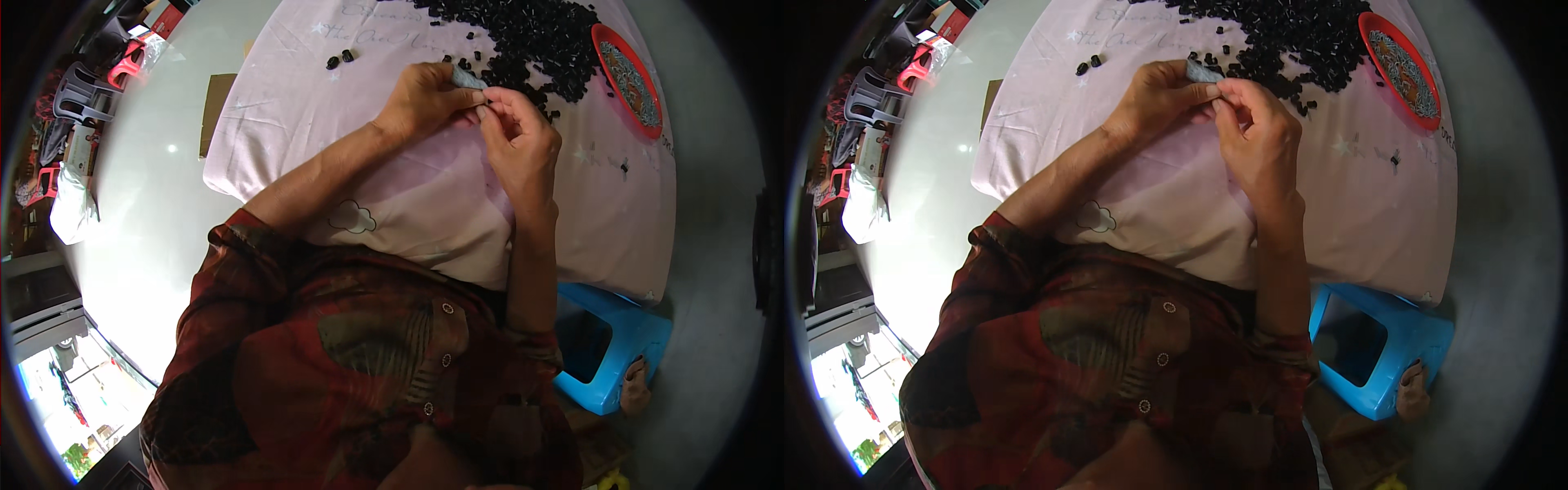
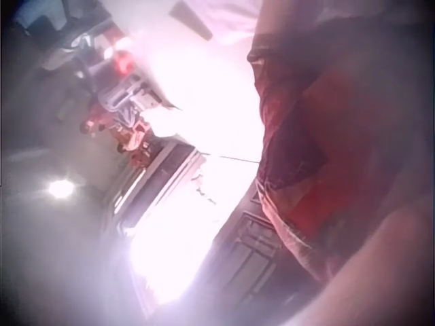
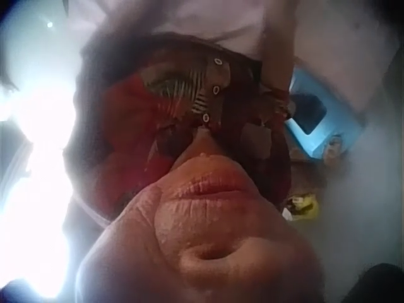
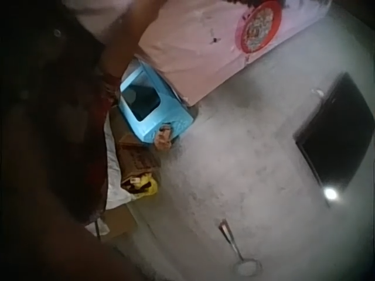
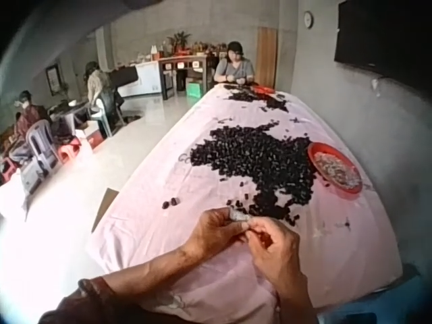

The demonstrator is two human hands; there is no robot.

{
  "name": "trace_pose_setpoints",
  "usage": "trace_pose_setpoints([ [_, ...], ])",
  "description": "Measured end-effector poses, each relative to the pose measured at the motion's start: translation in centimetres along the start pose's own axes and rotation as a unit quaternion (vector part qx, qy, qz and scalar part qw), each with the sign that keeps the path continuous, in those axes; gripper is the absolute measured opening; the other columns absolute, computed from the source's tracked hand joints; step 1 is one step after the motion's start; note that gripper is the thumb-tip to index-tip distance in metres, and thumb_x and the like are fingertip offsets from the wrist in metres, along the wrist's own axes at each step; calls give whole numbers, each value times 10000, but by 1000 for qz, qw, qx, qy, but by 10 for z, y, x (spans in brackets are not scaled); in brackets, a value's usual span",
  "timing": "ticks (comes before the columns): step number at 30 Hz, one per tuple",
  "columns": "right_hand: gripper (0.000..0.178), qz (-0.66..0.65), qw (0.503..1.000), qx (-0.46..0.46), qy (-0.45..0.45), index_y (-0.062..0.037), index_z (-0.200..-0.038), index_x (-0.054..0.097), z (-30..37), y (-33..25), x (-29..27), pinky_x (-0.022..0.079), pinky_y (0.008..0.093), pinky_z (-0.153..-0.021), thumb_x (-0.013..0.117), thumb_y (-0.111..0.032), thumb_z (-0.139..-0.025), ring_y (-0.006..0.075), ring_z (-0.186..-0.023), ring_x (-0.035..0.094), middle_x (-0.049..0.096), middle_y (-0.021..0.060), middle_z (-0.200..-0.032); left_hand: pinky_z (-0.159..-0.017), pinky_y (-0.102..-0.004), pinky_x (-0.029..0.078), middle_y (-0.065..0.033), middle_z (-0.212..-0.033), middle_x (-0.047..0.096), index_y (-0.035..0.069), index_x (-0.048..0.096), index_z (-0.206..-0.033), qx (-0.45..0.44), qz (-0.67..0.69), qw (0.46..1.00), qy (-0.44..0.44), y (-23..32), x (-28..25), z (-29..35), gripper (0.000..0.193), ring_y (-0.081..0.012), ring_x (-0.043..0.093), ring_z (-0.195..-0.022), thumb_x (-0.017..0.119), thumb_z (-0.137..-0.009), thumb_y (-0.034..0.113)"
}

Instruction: The person assembles small plastic components by fitting small fasteners into black plastic pieces by hand and placing the assembled units onto the table.

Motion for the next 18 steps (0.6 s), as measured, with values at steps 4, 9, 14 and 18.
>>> trace_pose_setpoints([
  [4,240,73,997,6,19,-21,-1120,709,0,19,-17,513,249,-675,671,-48,-885,93,-721,619,704,93,-867,-659,-253,559,-73,-856,726,-31,691,-996,57,-69,995,-36,20,-6,-16,164,-116,678,-762,677,-943,124],
  [9,200,-23,987,143,76,-7,-1108,711,2,42,-40,476,213,-749,617,-55,-938,58,-817,564,662,-12,-931,-751,-299,556,-69,-904,745,53,728,-1021,112,-398,910,27,49,-38,-73,189,-156,701,-824,658,-933,205],
  [14,157,-68,981,136,122,19,-1067,684,1,43,-45,483,217,-780,637,-37,-928,72,-848,592,675,26,-952,-776,-371,555,-99,-883,743,172,755,-975,278,-664,694,-4,37,6,-99,179,-272,711,-784,668,-843,255],
  [18,131,-110,973,114,166,26,-1039,660,4,51,-57,494,223,-792,655,-13,-914,91,-877,617,688,57,-967,-921,-373,508,-92,-937,729,210,760,-1018,89,-501,860,-48,13,-8,-102,215,-275,687,-915,700,-816,250],
])
Point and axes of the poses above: each hand's wrist, its own z-axis away from the middle knuckle, its own x-axis out of the palm, y = z × x, the point moved 10 cm from there along -z, towards the middle knuckle
